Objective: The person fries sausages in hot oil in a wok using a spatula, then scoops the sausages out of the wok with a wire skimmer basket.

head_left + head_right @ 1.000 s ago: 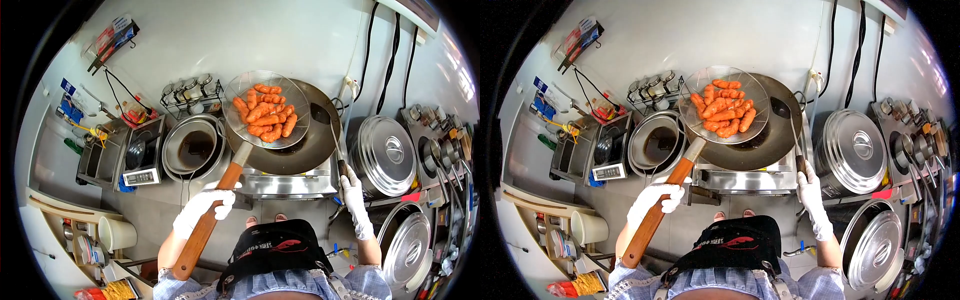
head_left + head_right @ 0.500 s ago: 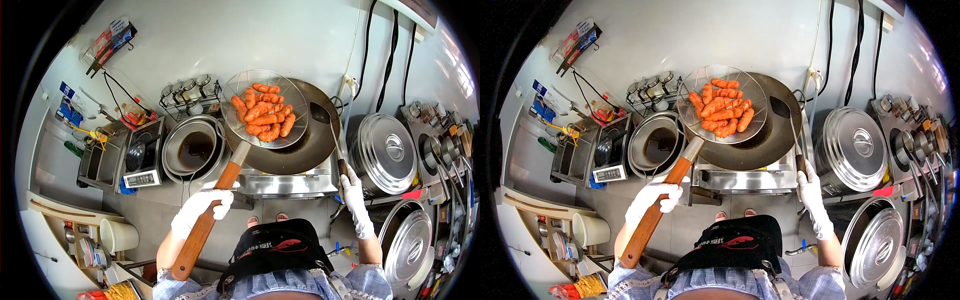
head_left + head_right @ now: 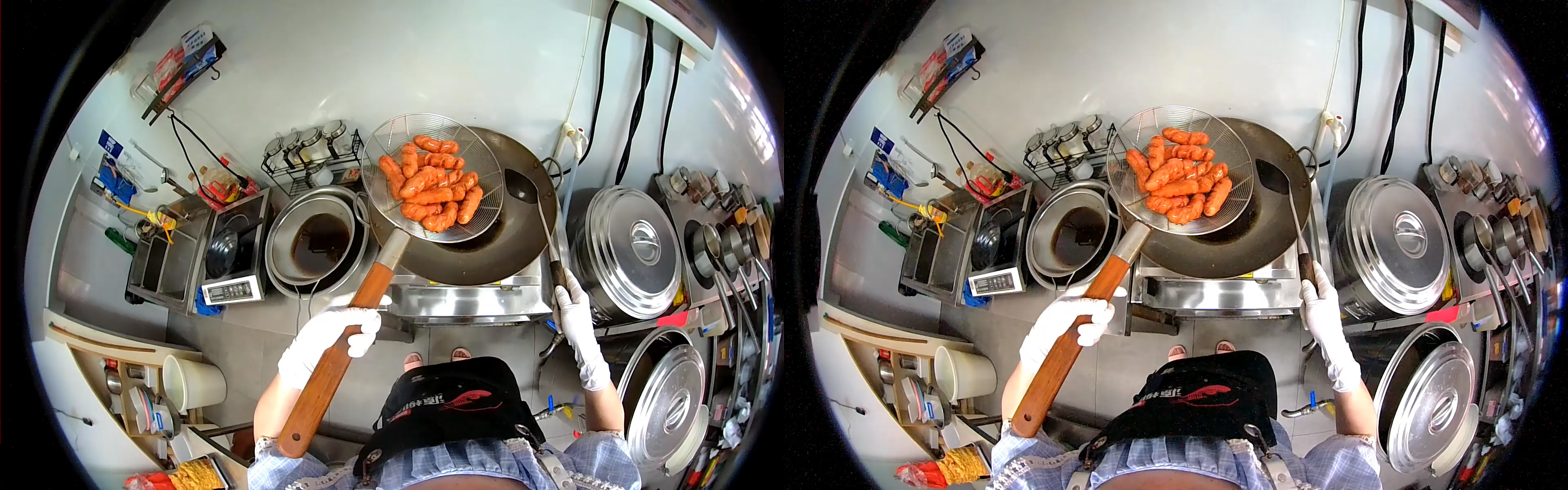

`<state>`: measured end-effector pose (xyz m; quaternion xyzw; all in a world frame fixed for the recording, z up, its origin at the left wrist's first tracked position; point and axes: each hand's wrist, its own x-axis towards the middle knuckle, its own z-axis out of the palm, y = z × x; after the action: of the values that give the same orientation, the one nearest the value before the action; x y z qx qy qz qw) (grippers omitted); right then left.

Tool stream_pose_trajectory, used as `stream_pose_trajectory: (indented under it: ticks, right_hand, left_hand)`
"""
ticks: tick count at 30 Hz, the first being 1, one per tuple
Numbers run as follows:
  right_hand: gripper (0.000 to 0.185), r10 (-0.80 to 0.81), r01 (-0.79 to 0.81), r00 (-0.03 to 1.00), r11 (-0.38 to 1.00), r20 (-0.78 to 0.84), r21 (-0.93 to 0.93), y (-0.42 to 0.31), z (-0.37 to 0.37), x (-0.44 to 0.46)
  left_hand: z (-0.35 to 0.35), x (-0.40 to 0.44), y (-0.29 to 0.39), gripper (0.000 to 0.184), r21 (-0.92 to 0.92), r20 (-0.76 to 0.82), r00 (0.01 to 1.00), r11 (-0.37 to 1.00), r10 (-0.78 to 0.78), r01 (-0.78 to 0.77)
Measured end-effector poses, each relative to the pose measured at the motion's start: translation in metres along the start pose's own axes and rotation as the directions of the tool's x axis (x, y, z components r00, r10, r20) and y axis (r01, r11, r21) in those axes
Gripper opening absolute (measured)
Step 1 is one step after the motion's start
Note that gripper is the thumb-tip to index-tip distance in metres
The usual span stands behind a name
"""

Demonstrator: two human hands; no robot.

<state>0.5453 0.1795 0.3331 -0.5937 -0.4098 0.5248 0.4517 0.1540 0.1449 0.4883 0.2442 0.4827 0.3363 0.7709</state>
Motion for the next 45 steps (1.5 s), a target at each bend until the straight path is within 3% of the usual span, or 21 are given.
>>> stream_pose_trajectory:
  ticks: [8,19,23,27,30,35,38,40,45]
  right_hand:
    - [0.047,-0.011,0.011,1.0,1.0,0.004,0.011,-0.003,0.0,0.0]
    - [0.047,-0.009,0.009,1.0,1.0,-0.01,0.016,-0.006,0.001,0.0]
    - [0.047,0.024,-0.024,1.0,0.999,0.004,0.024,0.003,0.005,0.0]
    - [0.048,0.033,-0.033,0.999,0.999,0.0,0.027,0.009,0.004,-0.001]
    - [0.047,0.021,-0.021,1.0,1.0,-0.016,0.014,-0.003,0.004,-0.007]
    - [0.047,0.005,-0.005,1.0,1.0,-0.025,0.01,-0.009,0.005,-0.006]
    - [0.045,0.038,-0.037,0.999,0.997,-0.02,0.07,-0.009,0.01,-0.005]
    - [0.045,0.09,-0.087,0.996,0.992,-0.024,0.095,-0.013,0.01,-0.005]
    - [0.04,0.001,0.008,0.999,0.987,-0.054,0.162,-0.02,0.017,-0.004]
  left_hand:
    - [0.008,-0.005,0.007,0.042,0.048,-0.041,0.999,0.999,-0.008,0.01]
    - [0.017,-0.032,0.029,0.048,-0.003,-0.039,0.983,0.983,0.182,-0.182]
    - [0.014,-0.028,0.02,0.049,0.017,-0.005,0.994,0.994,0.111,-0.111]
    - [-0.004,-0.014,0.005,0.04,-0.161,0.116,0.993,0.985,-0.037,0.056]
    - [-0.008,-0.01,0.001,0.041,-0.093,0.093,0.994,0.993,-0.061,0.069]
    - [-0.011,-0.014,-0.002,0.039,-0.172,0.165,0.986,0.984,-0.015,0.044]
    - [-0.002,-0.02,-0.008,0.039,-0.126,0.046,0.996,0.989,0.078,-0.071]
    - [-0.008,-0.022,-0.014,0.039,-0.221,0.139,0.983,0.971,0.119,-0.087]
    - [-0.028,-0.023,-0.03,0.043,-0.228,0.162,0.984,0.973,0.074,-0.036]
